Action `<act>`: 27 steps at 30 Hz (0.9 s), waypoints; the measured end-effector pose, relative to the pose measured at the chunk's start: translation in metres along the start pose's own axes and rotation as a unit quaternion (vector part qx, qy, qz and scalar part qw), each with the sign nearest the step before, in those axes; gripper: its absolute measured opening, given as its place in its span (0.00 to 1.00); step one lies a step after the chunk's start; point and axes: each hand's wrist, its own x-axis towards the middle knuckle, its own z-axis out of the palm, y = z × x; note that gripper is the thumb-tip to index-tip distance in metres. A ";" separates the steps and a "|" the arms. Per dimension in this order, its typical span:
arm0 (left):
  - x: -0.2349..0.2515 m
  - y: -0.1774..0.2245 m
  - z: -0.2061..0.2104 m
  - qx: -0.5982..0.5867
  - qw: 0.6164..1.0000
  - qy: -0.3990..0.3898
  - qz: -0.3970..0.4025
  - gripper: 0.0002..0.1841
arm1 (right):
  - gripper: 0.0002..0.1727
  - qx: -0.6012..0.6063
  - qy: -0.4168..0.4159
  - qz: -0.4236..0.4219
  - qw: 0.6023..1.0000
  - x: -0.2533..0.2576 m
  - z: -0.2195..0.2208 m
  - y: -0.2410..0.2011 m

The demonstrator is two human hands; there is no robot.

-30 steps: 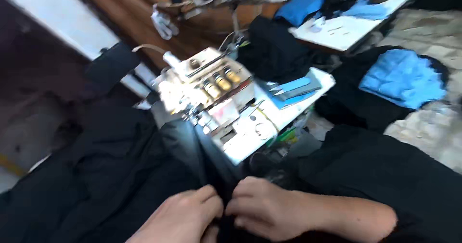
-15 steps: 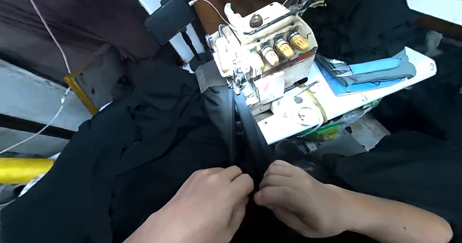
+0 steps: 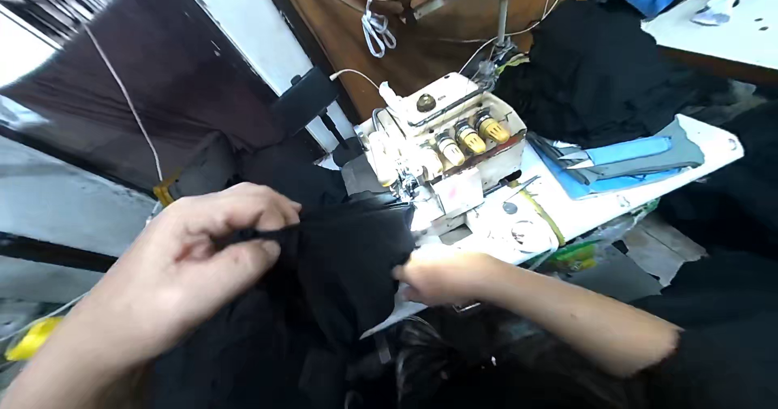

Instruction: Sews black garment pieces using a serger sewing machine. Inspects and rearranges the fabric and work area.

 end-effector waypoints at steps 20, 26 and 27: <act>-0.024 -0.038 -0.004 -0.085 0.995 -0.004 0.055 0.09 | 0.11 -0.085 0.467 -0.174 0.863 0.054 0.046 0.038; -0.050 -0.032 0.002 -0.009 1.000 -0.019 0.011 0.14 | 0.12 -0.028 0.565 -0.276 0.777 0.037 0.031 0.012; -0.051 -0.028 0.004 0.002 1.000 -0.026 0.012 0.15 | 0.11 -0.034 0.575 -0.277 0.769 0.036 0.026 0.005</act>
